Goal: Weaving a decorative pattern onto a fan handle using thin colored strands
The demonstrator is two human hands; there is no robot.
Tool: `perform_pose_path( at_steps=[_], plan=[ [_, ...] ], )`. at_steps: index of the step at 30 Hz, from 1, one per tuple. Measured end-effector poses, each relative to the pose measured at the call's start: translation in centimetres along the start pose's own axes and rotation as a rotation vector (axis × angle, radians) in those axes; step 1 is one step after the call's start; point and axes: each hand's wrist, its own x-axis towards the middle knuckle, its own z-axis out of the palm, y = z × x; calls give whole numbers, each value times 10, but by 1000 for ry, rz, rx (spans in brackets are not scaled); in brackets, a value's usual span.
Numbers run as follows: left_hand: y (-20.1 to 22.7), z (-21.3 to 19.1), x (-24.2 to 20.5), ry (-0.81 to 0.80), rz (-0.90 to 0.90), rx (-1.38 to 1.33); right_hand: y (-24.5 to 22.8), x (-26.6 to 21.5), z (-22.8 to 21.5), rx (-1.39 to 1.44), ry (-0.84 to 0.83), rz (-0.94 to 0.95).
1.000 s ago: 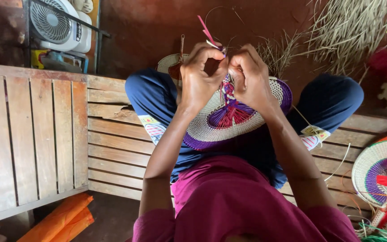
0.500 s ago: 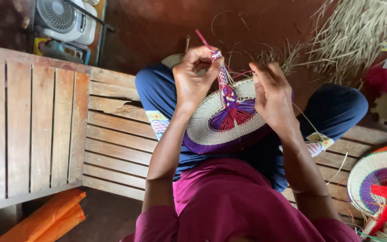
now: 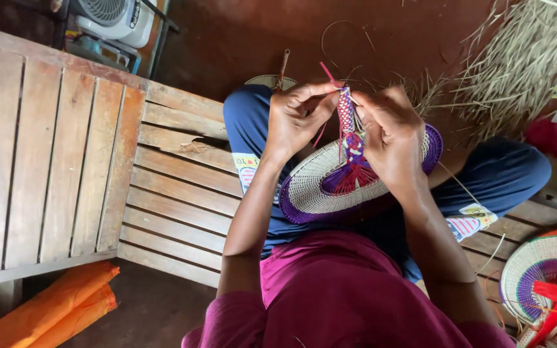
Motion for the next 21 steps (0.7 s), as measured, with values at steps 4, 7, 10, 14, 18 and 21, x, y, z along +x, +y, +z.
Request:
perform_pose_path(
  at_steps=[4,7,10,14,18,21],
  plan=[
    [5,-2,-1,-13,-52,-83,-5,3,5,-17,3,6],
    [5,-2,-3,-3,-49,-53,-6,2,7,-7,6,-4],
    [8,-4,-2,-25,-47,-79,-5,2,6,-16,-2,-10],
    [9,-5,-1,-47,-54,-121,-5,3,5,11,-12,-11],
    [13,-2,0,-49,-36,-82,-11,2,3,-71,-35,-1],
    [7,-6,-2,-59,-54,-88,-11,2,3,-17,-40,15]
  ],
)
